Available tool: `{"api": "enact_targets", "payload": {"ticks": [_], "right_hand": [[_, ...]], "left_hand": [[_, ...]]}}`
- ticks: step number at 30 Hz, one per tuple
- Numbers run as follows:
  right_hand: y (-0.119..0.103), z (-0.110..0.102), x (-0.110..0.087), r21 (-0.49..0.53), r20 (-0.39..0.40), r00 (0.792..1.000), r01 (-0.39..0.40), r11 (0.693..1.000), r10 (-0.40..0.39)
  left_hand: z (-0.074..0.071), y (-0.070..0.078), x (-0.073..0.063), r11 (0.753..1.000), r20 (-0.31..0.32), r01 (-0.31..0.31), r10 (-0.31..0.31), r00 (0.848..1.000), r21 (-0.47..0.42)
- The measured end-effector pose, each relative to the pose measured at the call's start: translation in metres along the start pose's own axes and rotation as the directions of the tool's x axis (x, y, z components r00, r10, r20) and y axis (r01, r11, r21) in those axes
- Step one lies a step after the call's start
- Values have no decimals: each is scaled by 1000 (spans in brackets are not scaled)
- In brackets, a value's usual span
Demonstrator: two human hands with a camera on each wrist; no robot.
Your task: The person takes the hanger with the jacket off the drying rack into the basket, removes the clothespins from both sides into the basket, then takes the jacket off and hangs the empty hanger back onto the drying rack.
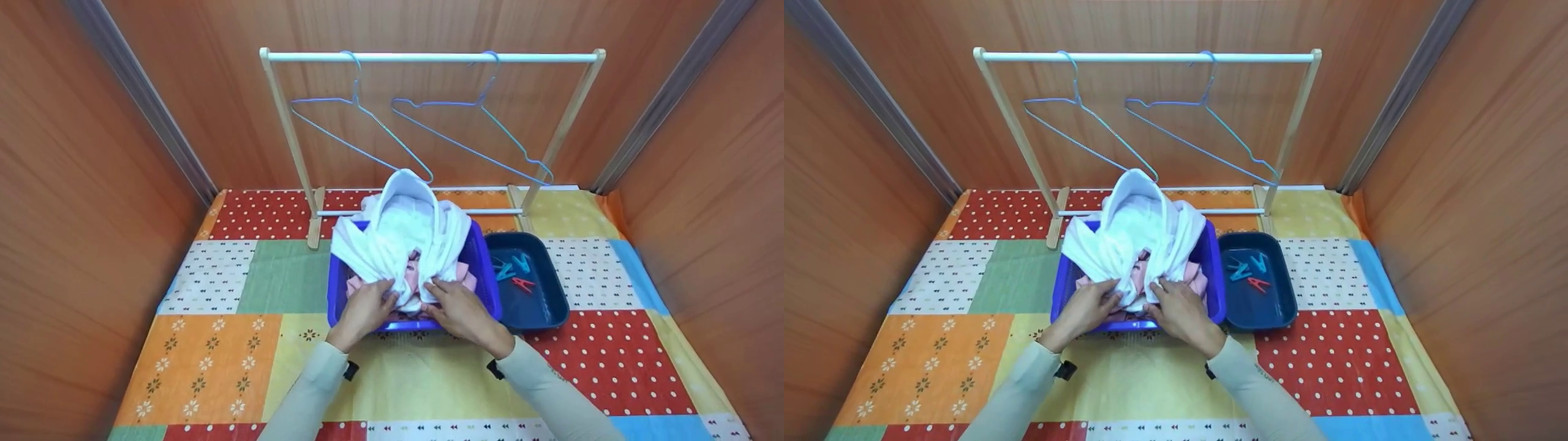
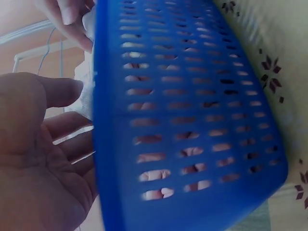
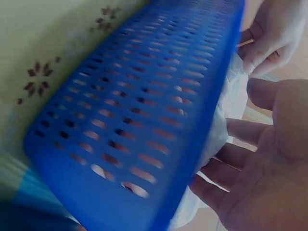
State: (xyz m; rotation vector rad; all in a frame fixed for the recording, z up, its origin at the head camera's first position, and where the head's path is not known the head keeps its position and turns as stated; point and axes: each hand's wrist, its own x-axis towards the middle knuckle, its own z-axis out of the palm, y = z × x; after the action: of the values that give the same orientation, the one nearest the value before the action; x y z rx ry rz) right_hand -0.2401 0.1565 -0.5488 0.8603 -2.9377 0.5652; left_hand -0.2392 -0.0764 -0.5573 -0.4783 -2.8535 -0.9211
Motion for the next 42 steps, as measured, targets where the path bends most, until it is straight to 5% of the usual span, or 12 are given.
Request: {"api": "enact_targets", "payload": {"ticks": [6,11,17,25,33,42], "right_hand": [[0,-7,2,-7,-7,1000,6,1000,-6],[3,-25,2,39,-82,997,12,999,-9],[14,-53,5,93,-223,975,16,996,5],[48,-78,37,135,-333,940,-28,990,72],[75,-89,75,200,-261,948,-132,971,183],[105,-86,113,278,-56,955,-265,923,291]], "left_hand": [[-7,-2,-1,1000,23,-5,6,1000,-19],[-26,-4,-3,999,-74,-36,36,997,-1],[-54,-13,-2,1000,-174,-2,0,985,-9],[-79,-42,24,990,-282,13,-53,958,-141],[-87,-67,58,973,-224,104,-150,963,-207],[-87,-91,87,933,-63,279,-300,952,-226]]}}
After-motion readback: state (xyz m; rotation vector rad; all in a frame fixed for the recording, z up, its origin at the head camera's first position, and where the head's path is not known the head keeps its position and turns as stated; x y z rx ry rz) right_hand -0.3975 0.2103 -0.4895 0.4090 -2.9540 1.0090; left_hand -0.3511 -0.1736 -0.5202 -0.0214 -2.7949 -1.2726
